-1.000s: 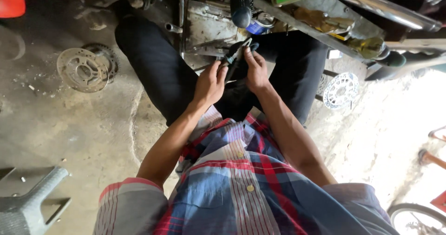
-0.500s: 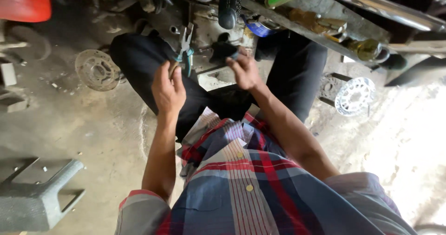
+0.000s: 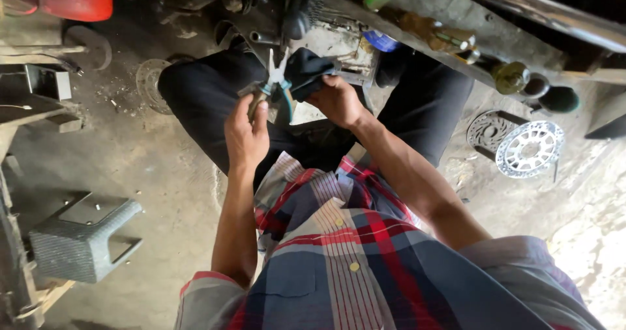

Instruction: The person sits on the workshop floor and uses pliers to grip and pull at a small dark shoe-like item, steadying it with a cloth on their lap. They repeatedly reposition the item and the pliers while working on it.

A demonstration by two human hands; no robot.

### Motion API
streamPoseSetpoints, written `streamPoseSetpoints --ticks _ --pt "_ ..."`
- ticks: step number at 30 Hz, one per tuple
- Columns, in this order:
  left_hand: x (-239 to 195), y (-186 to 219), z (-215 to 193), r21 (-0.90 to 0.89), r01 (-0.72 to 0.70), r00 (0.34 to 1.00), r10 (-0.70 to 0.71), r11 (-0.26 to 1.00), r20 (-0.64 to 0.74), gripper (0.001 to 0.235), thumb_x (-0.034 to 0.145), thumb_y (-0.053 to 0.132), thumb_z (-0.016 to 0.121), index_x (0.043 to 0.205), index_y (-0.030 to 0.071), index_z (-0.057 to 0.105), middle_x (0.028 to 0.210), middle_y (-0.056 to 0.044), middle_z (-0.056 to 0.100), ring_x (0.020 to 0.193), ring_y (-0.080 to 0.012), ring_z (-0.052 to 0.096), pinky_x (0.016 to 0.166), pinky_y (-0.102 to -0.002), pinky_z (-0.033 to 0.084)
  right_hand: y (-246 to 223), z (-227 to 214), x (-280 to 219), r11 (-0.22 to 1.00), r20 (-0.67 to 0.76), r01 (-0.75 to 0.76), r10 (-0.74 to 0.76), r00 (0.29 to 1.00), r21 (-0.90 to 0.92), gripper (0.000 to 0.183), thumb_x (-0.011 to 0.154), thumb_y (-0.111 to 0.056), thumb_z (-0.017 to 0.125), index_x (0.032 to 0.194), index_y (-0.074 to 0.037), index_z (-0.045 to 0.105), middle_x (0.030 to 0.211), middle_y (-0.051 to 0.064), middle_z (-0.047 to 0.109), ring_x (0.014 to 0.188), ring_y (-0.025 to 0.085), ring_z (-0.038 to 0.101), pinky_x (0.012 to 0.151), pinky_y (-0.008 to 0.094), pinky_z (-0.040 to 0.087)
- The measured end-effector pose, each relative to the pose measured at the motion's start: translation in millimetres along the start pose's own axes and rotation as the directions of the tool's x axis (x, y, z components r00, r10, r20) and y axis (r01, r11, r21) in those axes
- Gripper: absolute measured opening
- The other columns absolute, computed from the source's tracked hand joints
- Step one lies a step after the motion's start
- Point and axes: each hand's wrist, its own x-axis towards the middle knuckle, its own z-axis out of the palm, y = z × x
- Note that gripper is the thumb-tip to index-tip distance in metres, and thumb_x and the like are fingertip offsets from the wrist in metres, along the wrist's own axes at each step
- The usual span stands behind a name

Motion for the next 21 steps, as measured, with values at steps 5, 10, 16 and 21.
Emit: streamPoseSetpoints --ticks 5,10,16,21 --pt "-14.1 -9.8 28.2 -0.143 0.186 0.982 -0.178 0.972 0.067 0.034 0.103 0.024 0.068 0.121 -0.004 0.064 0.097 -0.017 0.075 0.085 -0.0245 0.073 0.079 -0.035 0.056 -13.6 2.7 -9.6 0.988 0.086 0.002 -0.015 0.996 0.152 0.056 0.092 -0.038 0.068 0.139 -0.009 0.062 0.141 0.01 0.065 0.134 0.03 0.056 0.119 0.049 0.036" --pt "-9.2 -3.8 31.6 -0.221 0.286 0.957 -0.27 0.932 0.102 0.035 0.103 0.026 0.065 0.123 -0.003 0.064 0.096 -0.013 0.077 0.085 -0.0166 0.072 0.077 -0.032 0.056 -44.0 40.5 -24.9 0.984 0.127 0.001 -0.024 0.992 0.176 0.053 0.085 -0.04 0.067 0.131 -0.013 0.067 0.139 0.007 0.067 0.134 0.03 0.058 0.121 0.048 0.037" --pt "-5.7 -5.8 41.0 -0.307 0.201 0.979 -0.185 0.93 0.082 0.029 0.106 0.024 0.063 0.12 -0.001 0.066 0.103 -0.012 0.077 0.094 -0.0179 0.072 0.083 -0.031 0.055 -41.4 37.1 -19.1 0.946 0.033 -0.1 0.095 0.995 0.309 0.051 0.089 -0.042 0.06 0.127 -0.009 0.068 0.137 0.009 0.068 0.134 0.028 0.057 0.122 0.055 0.037" --pt "-7.4 -14.5 51.7 -0.149 0.181 0.982 -0.17 0.972 0.085 0.032 0.104 0.03 0.067 0.116 0.0 0.066 0.096 -0.019 0.073 0.086 -0.0293 0.074 0.075 -0.037 0.055 -12.4 -51.1 5.6 0.977 -0.042 -0.079 0.09 0.995 0.199 0.029 0.111 -0.022 0.057 0.124 0.001 0.066 0.127 0.017 0.069 0.116 0.03 0.069 0.111 0.045 0.053"
